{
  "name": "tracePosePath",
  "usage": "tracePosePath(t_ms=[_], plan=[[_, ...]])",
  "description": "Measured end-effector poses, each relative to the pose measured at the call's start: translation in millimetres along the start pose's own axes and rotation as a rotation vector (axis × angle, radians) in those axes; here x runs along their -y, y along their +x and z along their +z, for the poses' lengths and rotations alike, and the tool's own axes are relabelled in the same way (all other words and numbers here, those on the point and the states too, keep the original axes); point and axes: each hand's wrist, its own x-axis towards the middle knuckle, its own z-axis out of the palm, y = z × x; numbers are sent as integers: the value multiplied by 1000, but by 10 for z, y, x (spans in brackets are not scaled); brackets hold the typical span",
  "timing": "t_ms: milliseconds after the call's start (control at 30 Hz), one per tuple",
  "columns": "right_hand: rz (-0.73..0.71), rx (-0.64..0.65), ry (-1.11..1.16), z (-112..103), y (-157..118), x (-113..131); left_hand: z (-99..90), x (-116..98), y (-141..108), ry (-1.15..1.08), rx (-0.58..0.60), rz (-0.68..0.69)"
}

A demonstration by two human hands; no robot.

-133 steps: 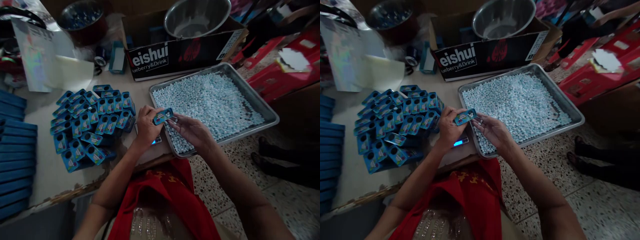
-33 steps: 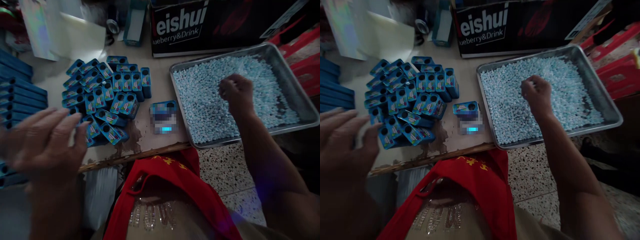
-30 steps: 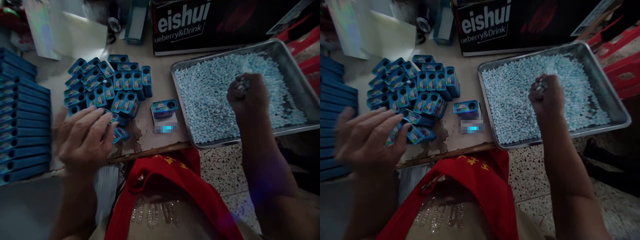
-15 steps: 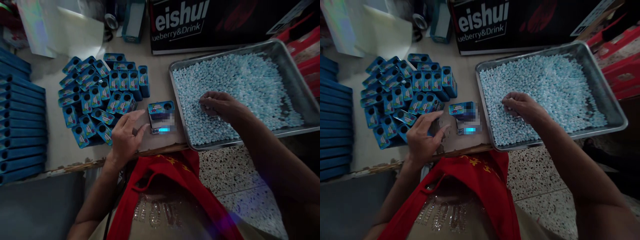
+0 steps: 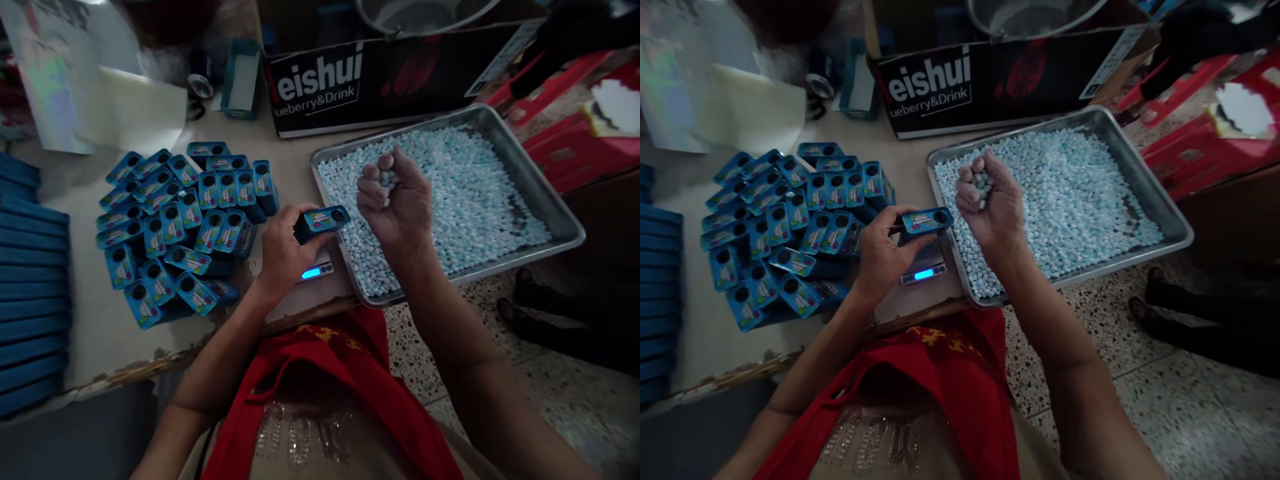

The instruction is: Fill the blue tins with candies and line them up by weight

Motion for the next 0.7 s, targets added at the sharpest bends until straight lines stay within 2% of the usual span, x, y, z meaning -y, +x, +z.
tracePosePath(t_ms=[100,233,400,600,700], plan=[[-56,-56,9,140,43,50,54,-120,78,15,11,-1],[-51,-122,92,254,7,117,160,-198,127,8,10,-14],[20,-234,249,235,-37,198,250,-237,181,28,10,13],[62,-262,357,226,11,243,266,-217,178,28,0,-1],[126,-258,312,250,-2,326,265,-188,158,-5,-4,-13]])
